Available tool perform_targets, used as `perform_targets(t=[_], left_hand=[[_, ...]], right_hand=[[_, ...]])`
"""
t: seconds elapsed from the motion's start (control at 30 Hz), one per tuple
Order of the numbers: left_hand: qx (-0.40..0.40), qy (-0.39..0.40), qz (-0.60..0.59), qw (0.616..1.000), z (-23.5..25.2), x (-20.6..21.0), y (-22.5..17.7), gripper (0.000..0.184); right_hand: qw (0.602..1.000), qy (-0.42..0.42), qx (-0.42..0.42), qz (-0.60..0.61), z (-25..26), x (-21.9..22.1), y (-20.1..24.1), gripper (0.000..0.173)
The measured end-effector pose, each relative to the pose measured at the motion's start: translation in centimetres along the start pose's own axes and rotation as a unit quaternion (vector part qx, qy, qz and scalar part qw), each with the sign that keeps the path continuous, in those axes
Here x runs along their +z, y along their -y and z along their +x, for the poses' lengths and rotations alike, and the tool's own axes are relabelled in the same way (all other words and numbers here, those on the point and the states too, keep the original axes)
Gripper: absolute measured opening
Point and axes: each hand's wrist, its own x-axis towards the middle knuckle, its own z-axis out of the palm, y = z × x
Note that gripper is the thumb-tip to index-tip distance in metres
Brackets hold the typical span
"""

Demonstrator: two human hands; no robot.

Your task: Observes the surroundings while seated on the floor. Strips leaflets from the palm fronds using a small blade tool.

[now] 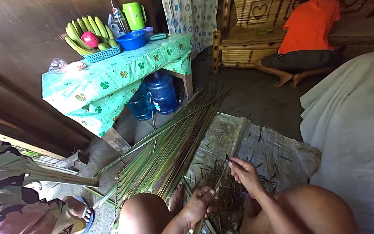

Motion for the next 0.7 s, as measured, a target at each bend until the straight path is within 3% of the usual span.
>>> perform_targets(t=[0.33,0.6,0.7], left_hand=[[-0.004,0.019,0.025,0.999,-0.1,0.2,0.2,0.022],[-0.006,0.053,0.029,0.998,-1.0,-0.4,0.9,0.021],[0.008,0.046,0.031,0.998,-1.0,-0.9,0.9,0.021]], right_hand=[[0.986,-0.048,0.086,0.137,1.2,-0.1,0.1,0.027],[0.967,-0.126,0.109,0.192,2.8,-1.5,0.2,0.029],[0.968,-0.067,0.126,0.205,1.9,-1.7,0.6,0.031]])
